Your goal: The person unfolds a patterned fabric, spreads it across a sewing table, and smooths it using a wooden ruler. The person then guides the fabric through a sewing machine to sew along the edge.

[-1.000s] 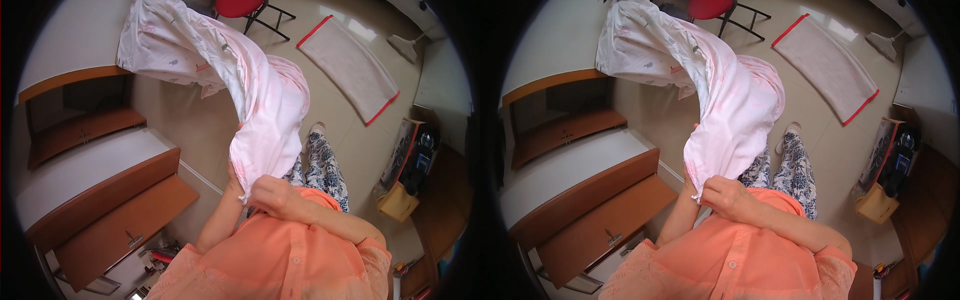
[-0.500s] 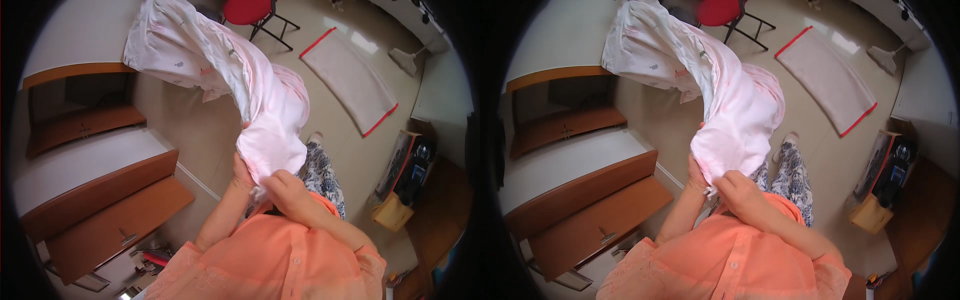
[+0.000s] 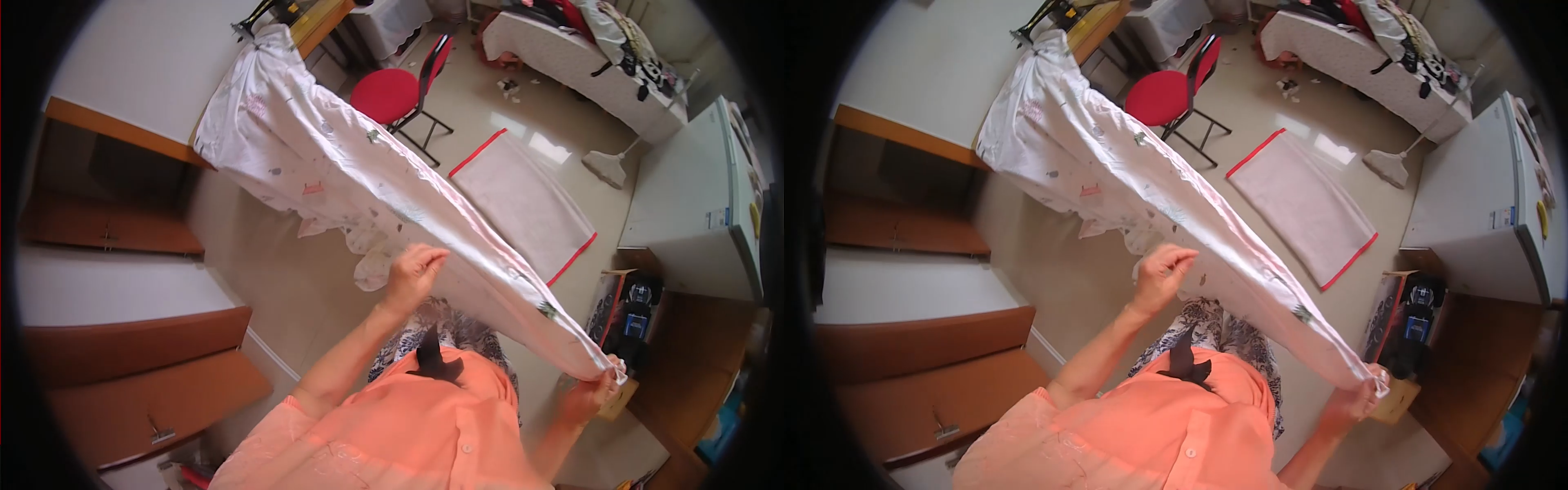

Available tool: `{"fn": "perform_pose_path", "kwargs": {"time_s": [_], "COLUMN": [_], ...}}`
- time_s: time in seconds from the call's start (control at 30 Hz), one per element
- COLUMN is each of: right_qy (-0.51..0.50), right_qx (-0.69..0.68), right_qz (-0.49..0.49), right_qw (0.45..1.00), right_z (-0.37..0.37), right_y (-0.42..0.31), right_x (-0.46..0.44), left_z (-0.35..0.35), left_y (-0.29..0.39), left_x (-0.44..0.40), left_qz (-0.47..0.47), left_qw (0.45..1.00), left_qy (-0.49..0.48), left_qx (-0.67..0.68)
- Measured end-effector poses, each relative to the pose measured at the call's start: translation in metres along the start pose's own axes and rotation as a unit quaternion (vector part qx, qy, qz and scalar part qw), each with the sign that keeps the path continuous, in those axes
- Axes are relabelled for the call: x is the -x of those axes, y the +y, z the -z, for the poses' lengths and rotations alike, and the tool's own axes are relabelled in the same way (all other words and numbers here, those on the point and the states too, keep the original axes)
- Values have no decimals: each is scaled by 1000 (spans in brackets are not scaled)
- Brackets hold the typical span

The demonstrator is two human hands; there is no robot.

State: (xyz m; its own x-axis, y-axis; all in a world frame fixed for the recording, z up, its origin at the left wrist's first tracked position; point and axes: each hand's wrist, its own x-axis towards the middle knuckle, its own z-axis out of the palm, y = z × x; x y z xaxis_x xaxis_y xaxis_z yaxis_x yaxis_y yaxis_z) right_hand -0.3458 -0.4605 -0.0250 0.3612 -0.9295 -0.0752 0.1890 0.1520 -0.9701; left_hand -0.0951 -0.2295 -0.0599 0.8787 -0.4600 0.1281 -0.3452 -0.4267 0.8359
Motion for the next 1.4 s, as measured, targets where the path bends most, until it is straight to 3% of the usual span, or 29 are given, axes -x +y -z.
{"fn": "perform_pose_path", "kwargs": {"time_s": [0.03, 0.13, 0.17, 0.27, 0.4, 0.73, 1.23, 1.4], "right_qy": [87, 94, 53, 86, 116, 118, 116, 120], "right_qx": [14, 16, 32, 53, 35, 20, 47, 52], "right_qz": [14, 31, 62, 75, 61, 71, 60, 61], "right_qw": [996, 995, 996, 992, 991, 990, 990, 990], "right_z": [0, 40, 57, 75, 79, 75, 69, 80], "right_y": [-5, -8, -6, -8, -10, -8, -12, 0], "right_x": [4, 9, 10, 18, 23, 30, 44, 41], "left_z": [1, 4, 5, 7, 15, 14, 6, 13], "left_y": [-2, -11, -13, 2, 0, -4, -21, -6], "left_x": [-13, -52, -64, -96, -127, -134, -146, -149], "left_qz": [-32, -130, -161, -201, -320, -345, -361, -351], "left_qw": [999, 989, 983, 976, 935, 916, 853, 885], "left_qy": [15, 35, 38, 35, -138, -185, -346, -278], "left_qx": [-12, -59, -75, -78, -63, -92, -148, -125]}}
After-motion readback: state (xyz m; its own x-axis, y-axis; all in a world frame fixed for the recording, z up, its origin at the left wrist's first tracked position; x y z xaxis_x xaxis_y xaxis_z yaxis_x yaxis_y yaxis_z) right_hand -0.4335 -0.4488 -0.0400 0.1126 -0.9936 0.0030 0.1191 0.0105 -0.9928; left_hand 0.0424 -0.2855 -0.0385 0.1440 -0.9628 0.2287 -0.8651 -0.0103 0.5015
